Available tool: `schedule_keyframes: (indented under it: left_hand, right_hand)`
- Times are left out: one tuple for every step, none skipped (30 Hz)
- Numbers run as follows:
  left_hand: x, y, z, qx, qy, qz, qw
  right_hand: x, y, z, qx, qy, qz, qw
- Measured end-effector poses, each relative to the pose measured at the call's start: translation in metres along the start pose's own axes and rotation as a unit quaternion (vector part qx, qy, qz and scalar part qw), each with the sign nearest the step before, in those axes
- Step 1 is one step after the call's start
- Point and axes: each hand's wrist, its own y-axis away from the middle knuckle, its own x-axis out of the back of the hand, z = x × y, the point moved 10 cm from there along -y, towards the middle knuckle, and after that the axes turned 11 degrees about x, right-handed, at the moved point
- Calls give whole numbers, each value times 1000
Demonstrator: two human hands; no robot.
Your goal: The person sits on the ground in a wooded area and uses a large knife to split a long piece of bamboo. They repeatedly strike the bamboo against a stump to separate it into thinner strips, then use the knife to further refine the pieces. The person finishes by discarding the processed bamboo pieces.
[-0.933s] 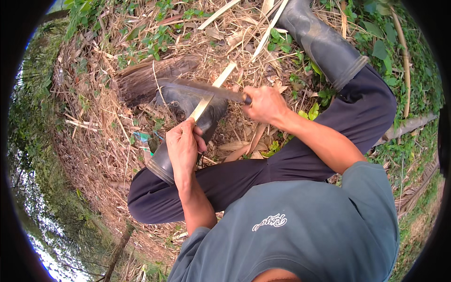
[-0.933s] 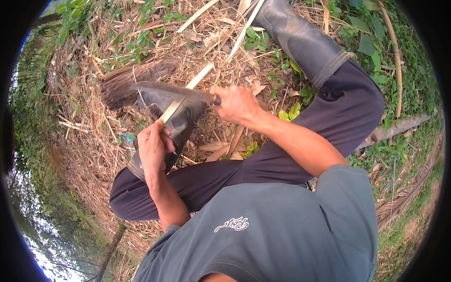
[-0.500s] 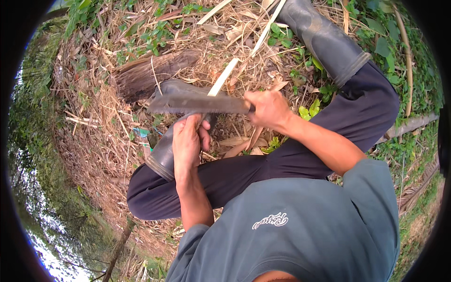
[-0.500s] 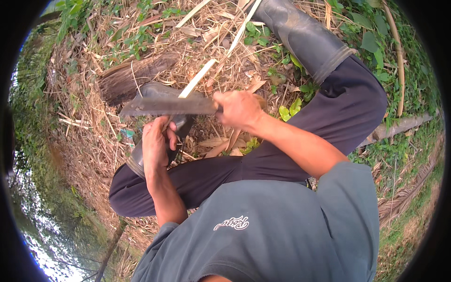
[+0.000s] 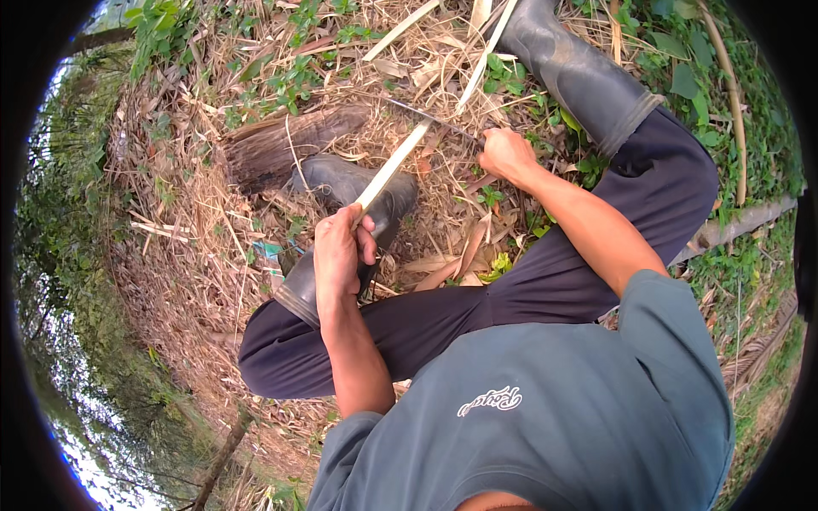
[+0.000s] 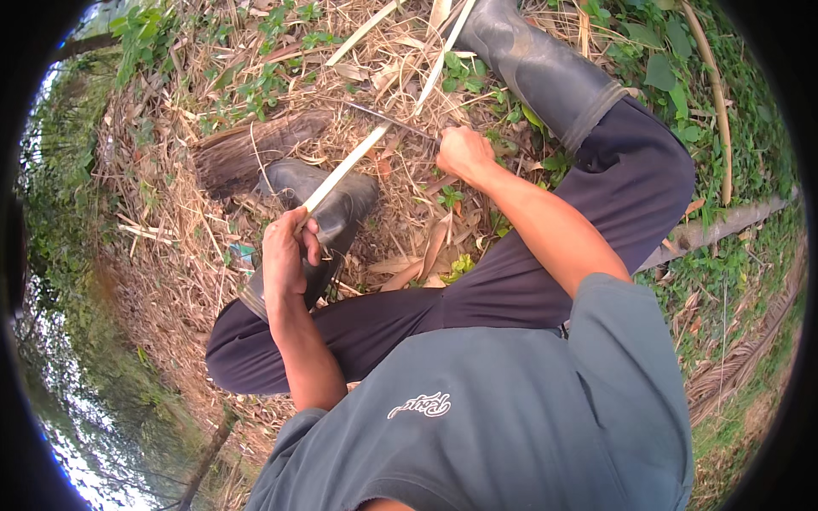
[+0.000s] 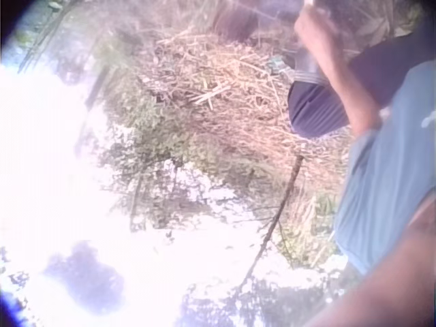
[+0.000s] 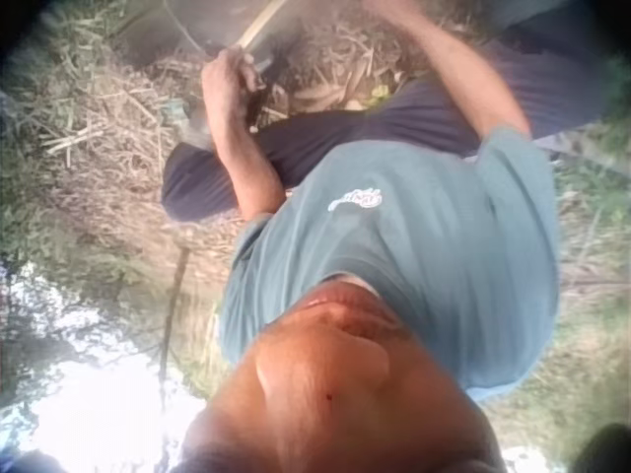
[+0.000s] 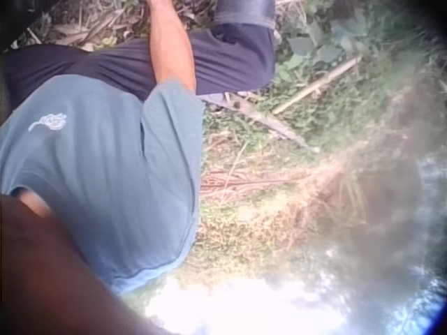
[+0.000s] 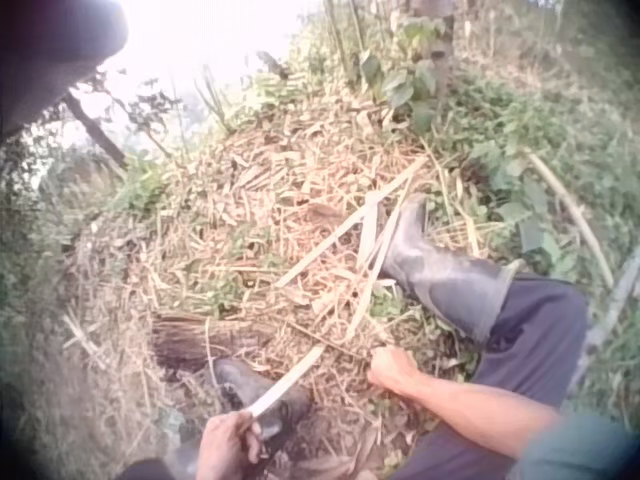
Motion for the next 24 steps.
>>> schedule_keyframes:
  left_hand:
    - [-1, 1, 0, -4, -4, 2, 1000]
    - [-3, 3, 1, -9, -8, 3, 1000]
    - [-5, 8, -3, 2, -33, 6, 999]
    - [-8, 14, -2, 12, -70, 7, 997]
    - [-12, 21, 0, 22, -107, 8, 994]
    - [-15, 26, -1, 31, -144, 9, 989]
    - [-17, 30, -2, 13, -166, 3, 986]
    - [-16, 32, -4, 18, -169, 3, 985]
    - [-14, 33, -7, 24, -172, 4, 985]
    - [-13, 32, -10, 31, -173, 3, 984]
    - [-10, 26, -16, 34, -149, -3, 988]
    - [-9, 24, -15, 36, -128, -4, 991]
    - [-6, 22, -15, 40, -105, -2, 994]
    - [-4, 19, -15, 43, -83, 0, 996]
    - [-3, 17, -14, 38, -77, 3, 996]
    - [0, 14, -15, 37, -60, 2, 998]
    - [3, 11, -17, 35, -43, 1, 998]
    - [8, 7, -20, 33, -25, 0, 999]
    - [11, 4, -21, 37, -8, -1, 999]
    - [11, 6, -22, 41, -16, 0, 999]
    - [10, 10, -22, 44, -24, 1, 999]
    - [6, 10, -12, 39, -37, -5, 999]
    - [2, 17, -14, 50, -52, -7, 997]
    - [-2, 13, -18, 47, -49, -21, 997]
  right_hand:
    - [0, 1, -1, -8, 0, -11, 1000]
    - [0, 3, -4, -17, -1, -22, 1000]
    - [-1, 6, -5, -26, -1, -32, 999]
    - [0, 6, -5, -19, -4, -21, 1000]
    - [2, 7, -4, -13, -8, -10, 1000]
    - [4, 7, -4, -7, -12, 2, 1000]
    - [6, 7, -2, -18, -25, 7, 1000]
    - [7, 6, -1, -20, -28, 11, 999]
    - [5, 4, 2, -22, -30, 15, 999]
    - [6, 5, 2, -24, -32, 18, 999]
    - [5, 5, 2, -25, -27, 0, 999]
    - [3, 4, 1, -26, -22, -17, 999]
    - [3, 3, -4, -23, -18, -36, 999]
    - [7, 6, -9, -14, -18, -31, 999]
    - [10, 12, -16, -4, -18, -26, 999]
    - [11, 18, -24, 7, -21, -25, 999]
    - [11, 20, -34, 21, -25, -35, 999]
    - [10, 19, -38, 29, -10, -34, 999]
    - [14, 19, -42, 35, 8, -30, 999]
    - [15, 20, -44, 42, 25, -26, 998]
    - [8, 17, -32, 23, 24, -6, 999]
    - [2, 7, -9, -1, 23, 24, 999]
    - [6, -1, 0, -23, 21, 49, 998]
    - [4, -11, 6, -16, 26, 29, 999]
